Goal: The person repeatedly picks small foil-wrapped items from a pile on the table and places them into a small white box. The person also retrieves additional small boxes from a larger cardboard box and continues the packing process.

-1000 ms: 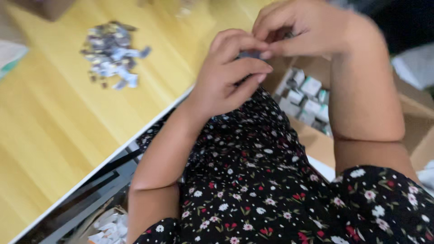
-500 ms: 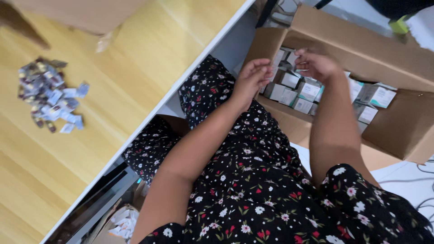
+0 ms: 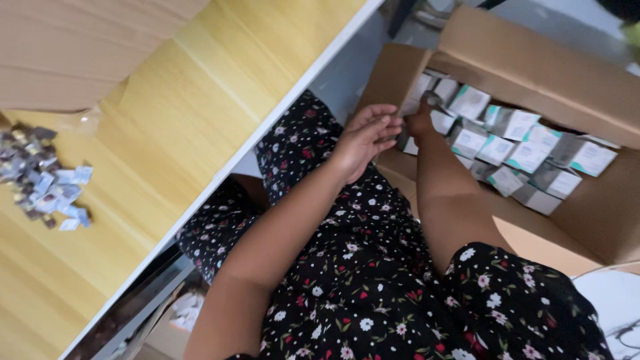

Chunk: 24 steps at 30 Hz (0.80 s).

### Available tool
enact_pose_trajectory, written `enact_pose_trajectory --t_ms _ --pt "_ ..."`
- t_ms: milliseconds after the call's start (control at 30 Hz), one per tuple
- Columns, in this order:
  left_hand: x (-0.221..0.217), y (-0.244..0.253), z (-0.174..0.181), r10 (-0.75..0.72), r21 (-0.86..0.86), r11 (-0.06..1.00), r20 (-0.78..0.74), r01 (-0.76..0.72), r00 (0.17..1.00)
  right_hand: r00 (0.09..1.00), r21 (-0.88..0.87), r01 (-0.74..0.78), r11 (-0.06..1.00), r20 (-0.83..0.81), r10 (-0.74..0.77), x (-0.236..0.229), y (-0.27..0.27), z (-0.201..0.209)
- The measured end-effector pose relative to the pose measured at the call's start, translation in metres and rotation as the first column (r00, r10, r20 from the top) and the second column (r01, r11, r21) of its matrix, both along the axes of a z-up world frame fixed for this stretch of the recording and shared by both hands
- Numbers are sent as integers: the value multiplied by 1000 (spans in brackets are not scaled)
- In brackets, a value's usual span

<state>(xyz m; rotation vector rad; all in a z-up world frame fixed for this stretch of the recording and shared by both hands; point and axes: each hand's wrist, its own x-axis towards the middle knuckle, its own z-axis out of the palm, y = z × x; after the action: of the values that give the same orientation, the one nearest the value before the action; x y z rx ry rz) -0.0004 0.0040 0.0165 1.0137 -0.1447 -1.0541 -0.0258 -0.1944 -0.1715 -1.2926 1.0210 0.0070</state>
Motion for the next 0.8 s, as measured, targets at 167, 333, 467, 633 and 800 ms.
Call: enact_pose_trajectory --t_ms 167,333,467,633,800 --pt "1 6 5 -8 -15 1000 -29 8 1000 945 -629 -324 707 -173 279 2 6 -17" --pt "0 8 7 -17 -20 1000 -37 16 999 927 -285 -348 893 -247 282 -12 19 -37" --pt "2 7 11 -14 -20 1000 -28 14 999 923 -348 -381 856 -200 330 -9 23 -44" --pt "1 6 13 -20 -29 999 -35 19 999 879 -469 -476 744 -269 393 -9 23 -44" --pt "2 6 10 -27 -7 1000 -26 27 999 894 -452 -446 772 -188 406 -10 26 -41"
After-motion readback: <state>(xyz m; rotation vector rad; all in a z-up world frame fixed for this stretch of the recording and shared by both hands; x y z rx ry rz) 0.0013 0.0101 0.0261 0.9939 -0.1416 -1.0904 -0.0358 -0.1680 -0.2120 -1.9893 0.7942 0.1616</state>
